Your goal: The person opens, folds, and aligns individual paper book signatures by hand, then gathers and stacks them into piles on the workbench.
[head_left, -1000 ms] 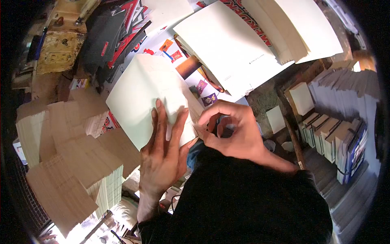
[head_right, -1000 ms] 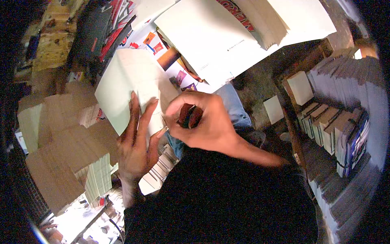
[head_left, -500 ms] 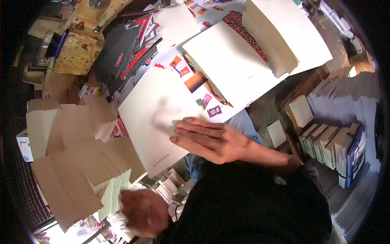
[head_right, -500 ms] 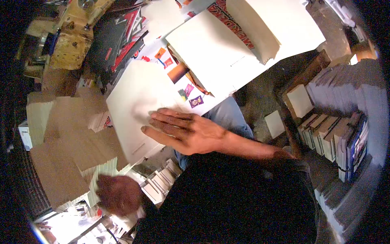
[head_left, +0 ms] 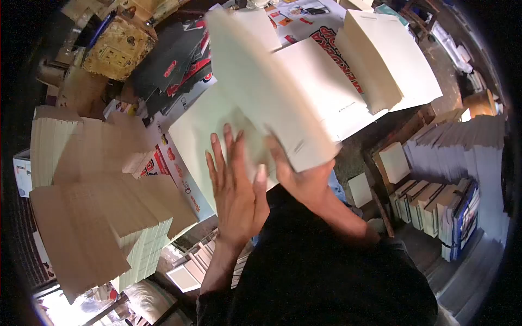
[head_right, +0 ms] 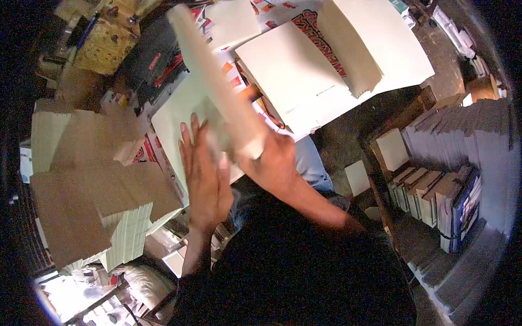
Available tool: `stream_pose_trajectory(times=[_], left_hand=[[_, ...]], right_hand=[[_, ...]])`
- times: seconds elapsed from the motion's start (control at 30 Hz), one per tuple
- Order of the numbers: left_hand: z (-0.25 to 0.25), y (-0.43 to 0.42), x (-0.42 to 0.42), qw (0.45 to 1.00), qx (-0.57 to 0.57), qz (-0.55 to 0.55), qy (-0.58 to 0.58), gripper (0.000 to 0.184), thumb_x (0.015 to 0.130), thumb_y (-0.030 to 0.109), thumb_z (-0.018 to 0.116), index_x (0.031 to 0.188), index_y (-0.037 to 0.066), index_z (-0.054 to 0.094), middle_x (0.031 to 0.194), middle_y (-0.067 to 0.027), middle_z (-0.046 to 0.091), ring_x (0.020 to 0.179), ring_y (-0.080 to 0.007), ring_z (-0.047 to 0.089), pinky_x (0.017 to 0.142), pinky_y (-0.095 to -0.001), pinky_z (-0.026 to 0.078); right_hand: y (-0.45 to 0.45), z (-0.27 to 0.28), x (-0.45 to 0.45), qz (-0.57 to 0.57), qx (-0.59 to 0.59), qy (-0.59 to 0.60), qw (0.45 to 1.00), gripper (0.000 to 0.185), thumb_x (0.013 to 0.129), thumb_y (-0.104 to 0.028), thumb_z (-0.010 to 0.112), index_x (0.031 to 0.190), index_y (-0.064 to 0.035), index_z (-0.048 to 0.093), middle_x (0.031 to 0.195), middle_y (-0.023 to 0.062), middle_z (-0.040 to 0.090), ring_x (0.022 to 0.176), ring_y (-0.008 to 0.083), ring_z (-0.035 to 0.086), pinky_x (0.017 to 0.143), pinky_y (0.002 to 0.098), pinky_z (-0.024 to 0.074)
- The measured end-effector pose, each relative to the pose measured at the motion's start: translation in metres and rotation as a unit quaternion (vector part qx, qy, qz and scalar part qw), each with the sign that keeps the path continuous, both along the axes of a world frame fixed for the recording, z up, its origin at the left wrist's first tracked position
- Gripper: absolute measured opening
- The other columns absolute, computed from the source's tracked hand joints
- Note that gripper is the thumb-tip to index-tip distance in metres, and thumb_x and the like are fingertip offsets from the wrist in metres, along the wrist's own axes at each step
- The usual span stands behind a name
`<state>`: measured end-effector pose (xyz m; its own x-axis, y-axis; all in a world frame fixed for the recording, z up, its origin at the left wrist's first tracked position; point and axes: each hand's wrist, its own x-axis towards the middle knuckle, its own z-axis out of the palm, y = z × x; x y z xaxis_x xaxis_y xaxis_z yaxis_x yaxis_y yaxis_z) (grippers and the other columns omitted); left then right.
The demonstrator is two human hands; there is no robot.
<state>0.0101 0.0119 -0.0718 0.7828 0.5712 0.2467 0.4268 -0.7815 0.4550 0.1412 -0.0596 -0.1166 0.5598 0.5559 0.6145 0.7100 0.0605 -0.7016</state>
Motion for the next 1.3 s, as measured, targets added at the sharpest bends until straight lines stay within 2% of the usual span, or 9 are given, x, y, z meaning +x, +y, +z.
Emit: stream_pose_trajectory(times=[0.07, 0.3, 0.57, 0.63, 0.7, 0.83, 0.9, 1.0, 1.3], left_hand=[[-0.007, 0.0, 0.001, 0.983, 0.094, -0.02, 0.158, 0.067, 0.099, 0.03, 0.042, 0.156, 0.002, 0.022, 0.162, -0.024, 0.016, 0.151, -0.043, 0.011, 0.121, -0.0584, 0.007], [-0.009, 0.001, 0.002, 0.983, 0.087, -0.029, 0.158, 0.068, 0.096, 0.027, 0.041, 0.155, -0.001, 0.022, 0.161, -0.023, 0.021, 0.15, -0.0411, 0.016, 0.121, -0.057, 0.007], [-0.006, 0.003, 0.0, 0.985, 0.07, -0.045, 0.154, 0.079, 0.095, 0.044, 0.046, 0.155, -0.001, 0.022, 0.161, -0.0254, 0.02, 0.15, -0.0429, 0.015, 0.12, -0.0589, 0.006], [0.002, -0.001, 0.002, 0.985, 0.06, -0.055, 0.155, 0.082, 0.095, 0.048, 0.049, 0.155, 0.0, 0.022, 0.161, -0.026, 0.019, 0.15, -0.0442, 0.014, 0.119, -0.0595, 0.006], [0.014, -0.004, 0.007, 0.98, 0.064, -0.056, 0.18, 0.085, 0.091, 0.053, 0.06, 0.156, 0.008, 0.028, 0.159, -0.0289, 0.02, 0.146, -0.049, 0.021, 0.117, -0.0601, 0.018], [0.018, -0.003, 0.01, 0.971, 0.064, -0.085, 0.215, 0.072, 0.093, 0.045, 0.062, 0.154, 0.019, 0.036, 0.158, -0.0325, 0.017, 0.142, -0.0545, 0.025, 0.112, -0.0598, 0.032], [0.017, -0.002, 0.009, 0.97, 0.044, -0.079, 0.227, 0.066, 0.092, 0.039, 0.066, 0.151, 0.02, 0.042, 0.157, -0.0346, 0.018, 0.138, -0.0571, 0.032, 0.102, -0.0558, 0.046], [0.025, 0.008, 0.008, 0.975, -0.003, -0.1, 0.198, 0.064, 0.091, 0.035, 0.067, 0.148, 0.016, 0.044, 0.155, -0.0359, 0.022, 0.136, -0.0578, 0.033, 0.097, -0.0554, 0.049], [0.028, 0.014, 0.005, 0.982, -0.035, -0.114, 0.146, 0.062, 0.09, 0.028, 0.07, 0.145, 0.01, 0.046, 0.151, -0.0382, 0.029, 0.135, -0.055, 0.037, 0.099, -0.0542, 0.048]], right_hand=[[0.013, 0.007, 0.001, -0.067, 0.093, 0.095, 0.989, 0.014, 0.089, -0.006, 0.071, 0.098, 0.005, 0.072, 0.083, 0.0159, 0.073, 0.068, 0.0222, 0.071, 0.062, 0.032, 0.0544], [0.006, -0.006, -0.006, -0.076, 0.09, 0.408, 0.905, 0.026, 0.095, -0.019, 0.07, 0.1, 0.0063, 0.07, 0.092, 0.0078, 0.071, 0.085, 0.0117, 0.062, 0.074, 0.0282, 0.05], [0.005, -0.025, 0.04, -0.081, 0.037, 0.52, 0.85, 0.04, 0.095, -0.028, 0.07, 0.105, 0.0108, 0.067, 0.1, 0.0135, 0.07, 0.088, 0.0175, 0.065, 0.08, 0.0326, 0.0532], [0.009, -0.033, 0.046, -0.118, 0.146, 0.545, 0.817, 0.045, 0.095, -0.029, 0.069, 0.11, 0.0127, 0.063, 0.104, 0.0152, 0.068, 0.088, 0.0186, 0.065, 0.081, 0.033, 0.054], [0.004, -0.03, 0.054, -0.122, 0.15, 0.546, 0.815, 0.051, 0.095, -0.034, 0.069, 0.115, 0.0127, 0.061, 0.109, 0.0167, 0.067, 0.087, 0.0194, 0.066, 0.075, 0.0337, 0.0556], [-0.041, -0.016, 0.09, 0.131, -0.187, 0.636, 0.737, 0.054, 0.096, -0.044, 0.065, 0.075, 0.006, 0.068, 0.061, 0.0089, 0.065, 0.053, 0.014, 0.063, 0.052, 0.0285, 0.0547], [-0.05, 0.014, 0.087, 0.133, -0.311, 0.576, 0.744, 0.045, 0.095, -0.037, 0.068, 0.084, 0.0063, 0.071, 0.067, 0.0098, 0.068, 0.057, 0.0123, 0.065, 0.048, 0.024, 0.052], [-0.061, 0.007, 0.064, 0.208, -0.182, 0.546, 0.791, 0.02, 0.089, -0.015, 0.076, 0.102, -0.0004, 0.075, 0.08, 0.0084, 0.072, 0.067, 0.0114, 0.068, 0.051, 0.023, 0.0536], [-0.044, 0.004, 0.049, 0.342, -0.145, 0.608, 0.702, 0.024, 0.087, -0.006, 0.075, 0.109, 0.0026, 0.069, 0.094, 0.0101, 0.073, 0.084, 0.0142, 0.071, 0.06, 0.0253, 0.0604]])
